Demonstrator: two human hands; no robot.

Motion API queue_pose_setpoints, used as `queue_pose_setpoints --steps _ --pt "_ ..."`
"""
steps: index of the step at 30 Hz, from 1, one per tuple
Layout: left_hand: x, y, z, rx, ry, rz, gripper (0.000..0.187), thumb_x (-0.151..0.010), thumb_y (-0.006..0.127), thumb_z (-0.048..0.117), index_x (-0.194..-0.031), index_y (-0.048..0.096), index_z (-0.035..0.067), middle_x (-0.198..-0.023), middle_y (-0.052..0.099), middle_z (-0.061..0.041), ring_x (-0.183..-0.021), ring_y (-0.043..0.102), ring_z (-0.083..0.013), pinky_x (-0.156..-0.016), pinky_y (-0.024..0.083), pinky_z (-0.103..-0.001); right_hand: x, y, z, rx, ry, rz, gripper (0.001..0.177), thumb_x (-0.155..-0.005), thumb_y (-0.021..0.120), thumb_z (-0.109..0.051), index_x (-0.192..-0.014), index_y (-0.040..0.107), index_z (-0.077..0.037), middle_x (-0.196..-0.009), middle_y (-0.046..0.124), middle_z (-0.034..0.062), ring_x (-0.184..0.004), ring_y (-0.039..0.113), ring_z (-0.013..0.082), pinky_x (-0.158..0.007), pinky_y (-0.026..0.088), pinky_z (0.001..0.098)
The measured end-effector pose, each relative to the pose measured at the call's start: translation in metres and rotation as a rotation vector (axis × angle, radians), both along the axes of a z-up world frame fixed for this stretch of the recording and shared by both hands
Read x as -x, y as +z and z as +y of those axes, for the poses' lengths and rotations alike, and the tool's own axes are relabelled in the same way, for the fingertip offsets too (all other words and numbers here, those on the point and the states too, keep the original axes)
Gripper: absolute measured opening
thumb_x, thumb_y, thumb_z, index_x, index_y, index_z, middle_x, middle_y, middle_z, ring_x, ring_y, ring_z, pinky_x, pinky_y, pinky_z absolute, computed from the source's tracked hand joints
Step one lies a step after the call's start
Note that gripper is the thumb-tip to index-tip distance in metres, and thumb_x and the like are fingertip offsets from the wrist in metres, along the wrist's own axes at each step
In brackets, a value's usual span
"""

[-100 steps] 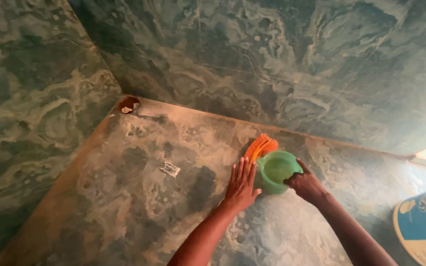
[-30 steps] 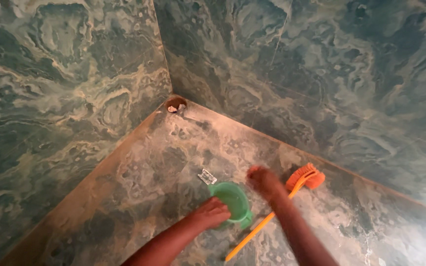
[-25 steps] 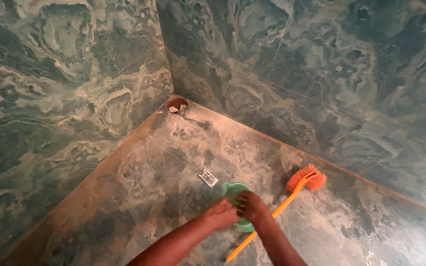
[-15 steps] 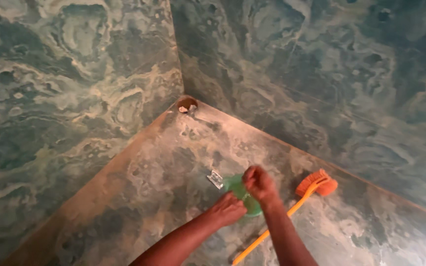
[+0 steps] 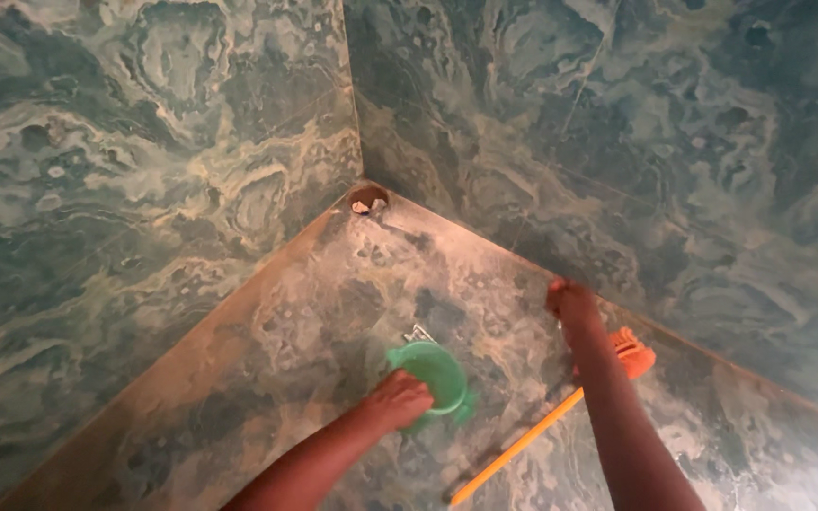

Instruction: The person cleans a floor drain by hand using a brush and water from a bucket, scrubbing the drain and the surrounding floor area.

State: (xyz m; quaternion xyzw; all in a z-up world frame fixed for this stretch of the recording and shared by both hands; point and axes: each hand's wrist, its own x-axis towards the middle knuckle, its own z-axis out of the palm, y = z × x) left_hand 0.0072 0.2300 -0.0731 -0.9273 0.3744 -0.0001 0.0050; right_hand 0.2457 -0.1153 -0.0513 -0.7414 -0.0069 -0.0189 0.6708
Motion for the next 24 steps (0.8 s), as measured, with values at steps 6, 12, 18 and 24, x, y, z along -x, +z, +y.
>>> queue_pose_setpoints --steps 6,12,18,24 --pt "0.004 0.021 0.001 0.028 0.045 -0.008 0.009 -0.074 0.07 0.007 -0.077 0.078 0.007 -0.081 0.074 -0.018 -0.078 0.075 -0.0339 -0.067 0.059 -0.046 0.084 -0.03 -0.032 0.602 -0.317 0.122 0.044 -0.088 0.075 -0.037 -0.118 0.065 -0.007 -0.095 0.065 0.0127 -0.088 0.061 0.0274 -0.076 0.049 0.0383" --pt "0.007 0.048 -0.003 0.036 0.101 0.071 0.008 -0.069 0.075 0.007 -0.075 0.077 0.005 -0.079 0.073 -0.019 -0.078 0.074 -0.0364 -0.067 0.059 -0.048 0.201 -0.069 -0.01 1.051 -0.611 0.299 0.108 -0.058 0.089 -0.051 -0.147 0.049 -0.002 -0.131 0.055 0.0304 -0.121 0.051 0.0493 -0.099 0.045 0.0593" --pt "0.007 0.061 0.007 0.106 0.13 0.054 0.007 -0.072 0.074 0.01 -0.075 0.075 0.004 -0.082 0.072 -0.019 -0.082 0.073 -0.0366 -0.074 0.058 -0.048 0.222 -0.079 0.013 1.01 -0.424 0.37 0.084 -0.066 0.085 -0.05 -0.137 0.057 -0.015 -0.132 0.059 0.0223 -0.126 0.053 0.0473 -0.102 0.048 0.0569" --pt "0.014 0.06 0.035 0.197 0.212 0.007 0.005 -0.073 0.074 0.009 -0.075 0.075 0.005 -0.083 0.073 -0.019 -0.082 0.072 -0.0379 -0.073 0.058 -0.048 0.2 -0.076 0.004 0.965 -0.445 0.249 0.078 -0.077 0.076 -0.04 -0.148 0.052 -0.021 -0.121 0.065 0.0208 -0.116 0.062 0.044 -0.097 0.05 0.0572"
